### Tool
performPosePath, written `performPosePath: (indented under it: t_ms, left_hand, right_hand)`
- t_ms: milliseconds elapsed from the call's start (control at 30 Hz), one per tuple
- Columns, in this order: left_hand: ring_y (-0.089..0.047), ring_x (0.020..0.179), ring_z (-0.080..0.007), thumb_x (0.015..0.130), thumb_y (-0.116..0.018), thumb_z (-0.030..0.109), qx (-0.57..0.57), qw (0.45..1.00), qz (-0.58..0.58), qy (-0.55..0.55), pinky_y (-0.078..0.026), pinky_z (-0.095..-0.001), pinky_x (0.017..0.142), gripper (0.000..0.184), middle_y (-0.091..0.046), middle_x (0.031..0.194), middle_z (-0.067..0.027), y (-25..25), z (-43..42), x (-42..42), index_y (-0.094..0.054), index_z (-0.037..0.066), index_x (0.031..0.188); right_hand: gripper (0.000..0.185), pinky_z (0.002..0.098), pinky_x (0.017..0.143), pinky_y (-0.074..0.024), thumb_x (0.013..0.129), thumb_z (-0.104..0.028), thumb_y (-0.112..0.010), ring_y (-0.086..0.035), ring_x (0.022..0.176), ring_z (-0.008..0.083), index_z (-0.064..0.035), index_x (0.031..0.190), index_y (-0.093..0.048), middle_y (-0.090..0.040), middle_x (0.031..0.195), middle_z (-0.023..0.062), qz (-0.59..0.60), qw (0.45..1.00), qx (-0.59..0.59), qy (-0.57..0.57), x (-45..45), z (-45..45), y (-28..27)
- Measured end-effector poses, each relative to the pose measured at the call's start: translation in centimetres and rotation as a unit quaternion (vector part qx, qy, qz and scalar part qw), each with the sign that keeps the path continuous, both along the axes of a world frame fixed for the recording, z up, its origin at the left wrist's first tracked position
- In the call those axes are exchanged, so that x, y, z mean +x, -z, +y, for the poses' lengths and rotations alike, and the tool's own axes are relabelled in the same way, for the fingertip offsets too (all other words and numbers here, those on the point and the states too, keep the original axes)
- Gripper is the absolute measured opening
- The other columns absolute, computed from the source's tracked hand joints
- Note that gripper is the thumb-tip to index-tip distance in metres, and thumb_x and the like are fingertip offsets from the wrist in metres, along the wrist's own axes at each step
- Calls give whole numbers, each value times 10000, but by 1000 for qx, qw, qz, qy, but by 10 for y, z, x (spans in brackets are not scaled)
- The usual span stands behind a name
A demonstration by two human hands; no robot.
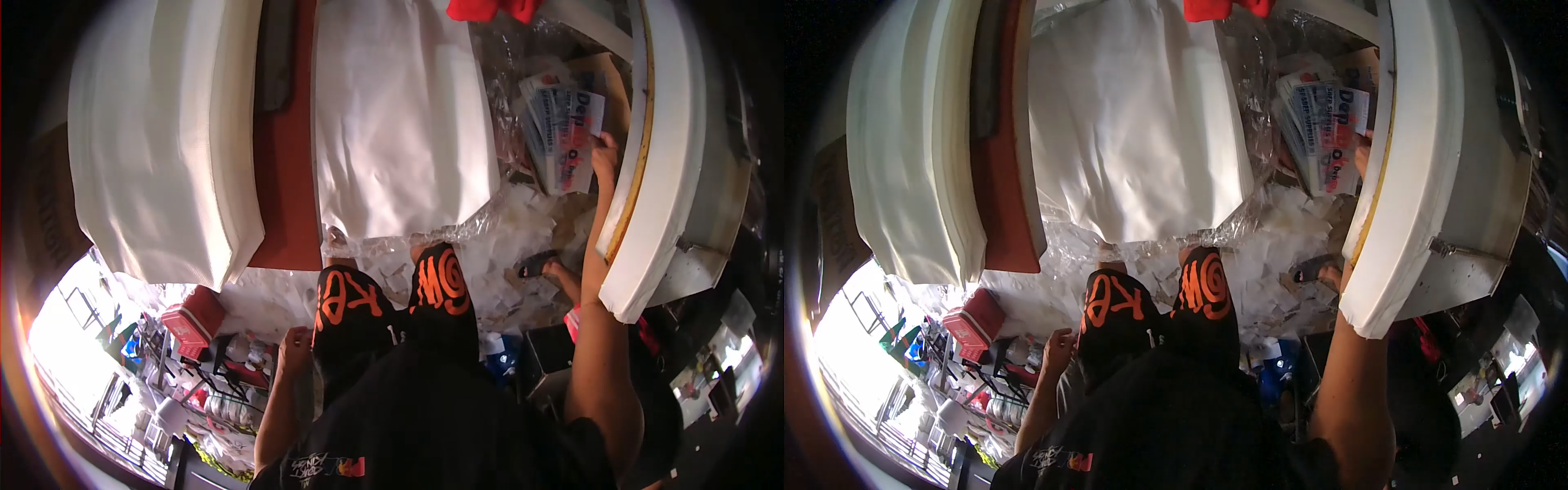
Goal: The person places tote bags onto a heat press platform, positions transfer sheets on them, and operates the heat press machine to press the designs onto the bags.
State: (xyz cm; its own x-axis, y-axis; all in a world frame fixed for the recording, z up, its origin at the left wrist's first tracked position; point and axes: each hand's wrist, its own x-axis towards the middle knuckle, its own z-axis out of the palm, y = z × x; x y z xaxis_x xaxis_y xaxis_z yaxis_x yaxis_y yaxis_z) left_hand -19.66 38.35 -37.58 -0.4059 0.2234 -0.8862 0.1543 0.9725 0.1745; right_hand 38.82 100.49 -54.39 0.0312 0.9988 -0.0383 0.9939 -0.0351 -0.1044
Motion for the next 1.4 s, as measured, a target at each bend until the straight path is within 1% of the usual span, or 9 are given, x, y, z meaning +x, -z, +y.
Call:
performPosePath:
  t_ms: [233, 367, 467, 600, 667, 733, 967, 1133, 1400]
  left_hand:
    - [-705, 916, -292, 916, -598, 181, 130, 988, 50, 61, -549, -383, 802, 257, -708, 1011, -164, -35, 79, 16, -649, 27, 1116]
    - [-614, 1138, -346, 855, -696, 267, 261, 939, -55, 219, -488, -410, 976, 509, -624, 1229, -202, -101, 189, 48, -573, 0, 1271]
    - [-558, 1213, -377, 825, -727, 288, 445, 830, -97, 321, -465, -430, 1014, 665, -528, 1368, -221, -127, 230, 52, -485, 9, 1378]
    - [-665, 1010, -351, 860, -702, 276, 408, 826, -208, 329, -521, -412, 913, 495, -671, 1081, -212, -201, 277, 1, -588, 0, 1255]
    - [-705, 910, -277, 865, -726, 300, 281, 889, -194, 304, -553, -375, 819, 381, -714, 947, -166, -242, 299, -34, -660, 15, 1108]
    - [-704, 799, -141, 942, -653, 169, 359, 887, -205, 204, -562, -298, 737, 182, -736, 906, -87, -251, 310, -73, -682, 21, 1043]
    - [-673, 707, -113, 899, -652, 162, 505, 862, 20, 39, -529, -260, 651, 236, -731, 840, -78, -250, 420, -222, -701, -27, 1032]
    - [-709, 723, -221, 893, -641, 207, 488, 864, 116, 41, -549, -331, 690, 277, -733, 840, -136, -187, 478, -280, -711, -21, 1033]
    - [-680, 964, -362, 887, -625, 251, 445, 871, 165, 126, -525, -419, 870, 382, -715, 998, -205, -208, 487, -283, -669, -9, 1164]
  right_hand:
    - [137, 384, 888, -481, 959, -81, -552, -618, 1018, 301, 3, 1032, -631, -647, 981, 217, 84, 991, 94, -41, -36, -96, -59]
    - [63, 420, 737, -516, 904, -80, -620, -662, 832, 347, -33, 905, -661, -661, 870, 162, 252, 903, -326, -125, -176, -242, -226]
    - [163, 371, 756, -520, 850, -101, -706, -663, 832, 301, -21, 993, -701, -670, 897, 161, 397, 780, -405, -266, -259, -286, -313]
    - [222, 345, 747, -526, 861, -78, -704, -664, 800, 241, -20, 1075, -697, -673, 899, 158, 404, 790, -368, -278, -316, -275, -385]
    - [256, 321, 720, -529, 876, -58, -685, -657, 772, 172, -24, 1130, -678, -679, 906, 148, 408, 820, -383, -116, -349, -253, -431]
    - [335, 309, 684, -525, 874, -49, -681, -639, 746, 131, -31, 1206, -643, -687, 916, 138, 440, 822, -333, -145, -377, -227, -454]
    - [379, 317, 680, -480, 848, -35, -690, -600, 818, 200, -75, 1218, -617, -651, 925, 58, 389, 882, 150, -219, -486, -159, -478]
    - [387, 374, 786, -485, 836, -51, -698, -592, 924, 262, -63, 1204, -582, -619, 1033, 105, 408, 885, 134, -179, -531, -166, -464]
    - [562, 477, 1025, -408, 822, -178, -702, -475, 1218, 366, 4, 1315, -504, -488, 1326, 190, 248, 908, 201, -271, -566, -134, -398]
